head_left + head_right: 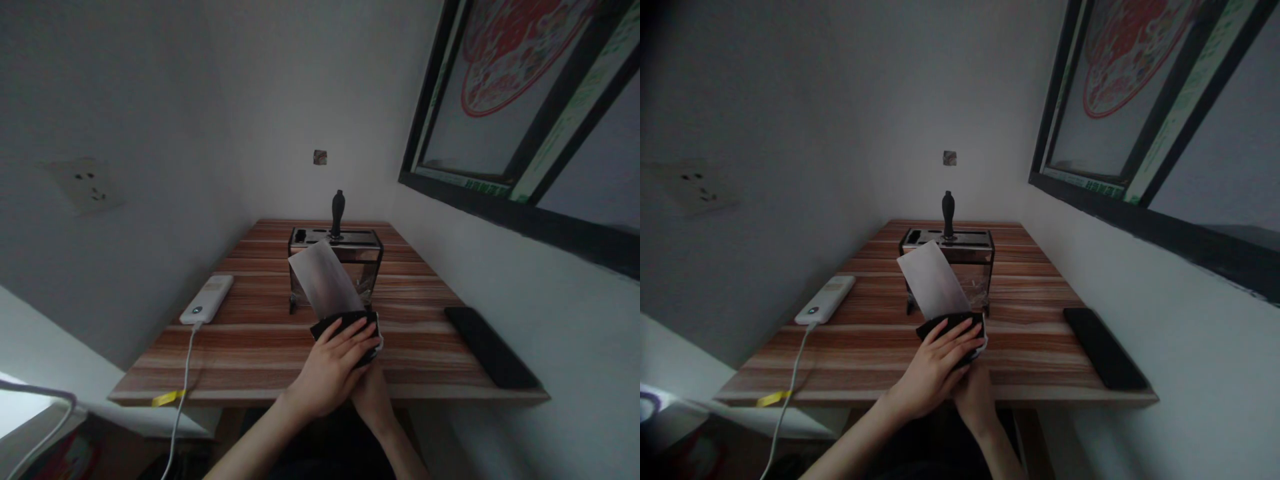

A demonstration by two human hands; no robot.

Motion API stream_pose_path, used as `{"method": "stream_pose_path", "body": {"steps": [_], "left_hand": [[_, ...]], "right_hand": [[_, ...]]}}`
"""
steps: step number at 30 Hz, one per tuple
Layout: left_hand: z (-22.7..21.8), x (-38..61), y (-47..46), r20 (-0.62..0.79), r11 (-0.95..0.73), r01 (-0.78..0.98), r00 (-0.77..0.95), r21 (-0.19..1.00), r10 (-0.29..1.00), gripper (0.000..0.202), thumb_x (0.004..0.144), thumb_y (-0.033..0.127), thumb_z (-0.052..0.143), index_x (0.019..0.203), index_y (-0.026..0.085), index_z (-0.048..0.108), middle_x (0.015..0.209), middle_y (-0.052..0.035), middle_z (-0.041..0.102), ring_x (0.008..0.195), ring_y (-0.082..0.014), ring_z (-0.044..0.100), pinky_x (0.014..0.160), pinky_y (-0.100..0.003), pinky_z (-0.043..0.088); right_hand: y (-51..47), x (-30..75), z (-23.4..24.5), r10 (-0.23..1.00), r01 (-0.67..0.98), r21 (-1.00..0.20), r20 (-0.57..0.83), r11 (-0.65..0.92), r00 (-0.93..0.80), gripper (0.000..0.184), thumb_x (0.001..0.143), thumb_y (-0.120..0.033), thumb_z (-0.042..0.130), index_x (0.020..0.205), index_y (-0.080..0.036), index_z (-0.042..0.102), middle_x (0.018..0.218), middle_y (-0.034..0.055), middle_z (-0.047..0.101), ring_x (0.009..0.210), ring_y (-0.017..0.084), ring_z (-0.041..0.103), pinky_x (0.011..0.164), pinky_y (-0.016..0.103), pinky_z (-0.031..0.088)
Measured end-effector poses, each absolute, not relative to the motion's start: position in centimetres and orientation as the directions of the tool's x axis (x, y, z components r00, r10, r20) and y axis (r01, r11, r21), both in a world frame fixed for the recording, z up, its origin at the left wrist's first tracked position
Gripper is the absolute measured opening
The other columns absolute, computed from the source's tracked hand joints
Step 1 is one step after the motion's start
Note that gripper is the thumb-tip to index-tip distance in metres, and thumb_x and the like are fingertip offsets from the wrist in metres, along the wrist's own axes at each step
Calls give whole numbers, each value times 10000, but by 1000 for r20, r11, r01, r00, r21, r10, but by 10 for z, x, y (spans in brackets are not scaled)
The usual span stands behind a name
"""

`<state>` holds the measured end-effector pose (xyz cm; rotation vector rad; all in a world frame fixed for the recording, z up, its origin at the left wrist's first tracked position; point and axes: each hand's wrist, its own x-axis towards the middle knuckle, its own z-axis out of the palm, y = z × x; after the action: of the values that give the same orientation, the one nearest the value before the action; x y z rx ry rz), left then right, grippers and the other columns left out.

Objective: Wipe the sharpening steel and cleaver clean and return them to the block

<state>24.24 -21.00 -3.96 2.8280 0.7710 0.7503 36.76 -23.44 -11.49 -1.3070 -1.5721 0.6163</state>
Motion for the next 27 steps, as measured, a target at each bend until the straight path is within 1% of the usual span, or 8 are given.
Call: {"method": "stream_pose_path", "body": {"steps": [5,9,11,15,18,22,27], "left_hand": [[-34,237,-200,449,-863,470,741,185,499,424,937,227,396,1360,239,373,1473,-8,341,1391,-149,219,1145,-408,158],[-25,232,-187,497,-836,534,696,126,519,462,921,191,409,1377,234,356,1471,-33,349,1391,-167,222,1140,-422,156],[-18,229,-180,521,-822,558,671,114,527,461,924,185,399,1381,230,355,1470,-46,349,1390,-172,225,1140,-421,143],[-5,222,-165,553,-789,603,621,117,556,461,931,188,379,1388,240,341,1487,-40,315,1396,-172,206,1142,-426,105],[3,216,-153,584,-766,632,579,120,569,450,935,196,369,1382,245,348,1485,-33,319,1399,-170,196,1140,-427,98],[13,210,-137,627,-734,668,521,123,579,421,946,228,354,1366,249,370,1479,-29,335,1401,-168,189,1139,-430,92],[23,205,-124,664,-720,677,469,153,582,407,959,243,328,1365,246,366,1477,-28,341,1400,-158,189,1138,-428,93]], "right_hand": [[-236,367,-111,940,488,-828,339,276,43,165,763,-209,515,810,-142,658,747,99,709,697,221,664,603,269,492],[-237,366,-106,941,493,-821,339,286,19,135,767,-230,557,843,-150,635,709,62,689,652,187,637,581,229,454],[-238,365,-105,937,516,-808,349,284,31,126,782,-261,568,822,-156,624,678,46,671,617,171,617,573,219,441],[-238,364,-105,939,527,-805,342,271,39,130,804,-290,565,801,-165,601,626,15,630,557,141,582,539,200,416],[-239,364,-107,936,538,-797,350,274,42,156,808,-320,569,771,-168,583,588,-2,600,521,128,557,511,195,395],[-239,363,-108,935,549,-789,353,276,38,193,814,-345,565,732,-170,562,566,-8,582,503,118,539,494,190,377],[-238,363,-108,928,589,-760,370,274,46,214,809,-355,571,706,-169,548,544,-14,565,482,111,522,485,192,362]]}}
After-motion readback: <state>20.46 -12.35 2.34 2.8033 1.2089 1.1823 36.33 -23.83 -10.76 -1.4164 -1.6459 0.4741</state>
